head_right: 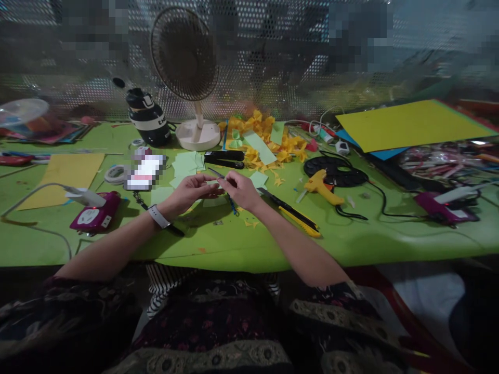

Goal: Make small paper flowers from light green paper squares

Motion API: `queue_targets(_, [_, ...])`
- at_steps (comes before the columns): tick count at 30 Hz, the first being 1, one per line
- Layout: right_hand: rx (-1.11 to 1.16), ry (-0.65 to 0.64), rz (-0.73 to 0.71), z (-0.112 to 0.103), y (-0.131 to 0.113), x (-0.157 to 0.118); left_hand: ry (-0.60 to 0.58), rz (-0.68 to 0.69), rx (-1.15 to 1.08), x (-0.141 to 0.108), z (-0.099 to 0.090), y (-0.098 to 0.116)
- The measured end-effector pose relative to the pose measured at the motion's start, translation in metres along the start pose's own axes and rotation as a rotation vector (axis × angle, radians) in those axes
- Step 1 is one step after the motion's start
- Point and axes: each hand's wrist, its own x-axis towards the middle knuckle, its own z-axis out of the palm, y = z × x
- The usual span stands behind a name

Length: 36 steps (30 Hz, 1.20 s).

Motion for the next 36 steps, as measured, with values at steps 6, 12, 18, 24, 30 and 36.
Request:
queue_targets(6, [-0.002,0.016,-0.01,0.002,0.001,0.001,-0.002,-0.02,0.019,-0.001,0.001,0.0])
queue_targets(12, [-0.011,0.007,-0.037,0.004,0.002,0.0,-0.032,-0.068,0.052,-0.001,-0.001,0.005])
queue_targets(18, [-0.014,-0.017,-0.044,0.001,0.0,-0.001,-0.121,-0.164,0.122,-0.002,-0.006,0.01])
queue_targets(24, [0.093,-0.165,0.095,0.002,-0.011,-0.006,-0.142,-0.101,0.149,0.001,-0.011,0.008])
queue_targets(30, [0.194,-0.205,0.105,-0.004,-0.015,-0.003,-0.113,-0.091,0.137,0.001,-0.011,0.015])
queue_targets(36, [0.218,-0.212,0.131,-0.013,-0.017,-0.002,-0.086,-0.086,0.16,0.001,-0.011,0.019])
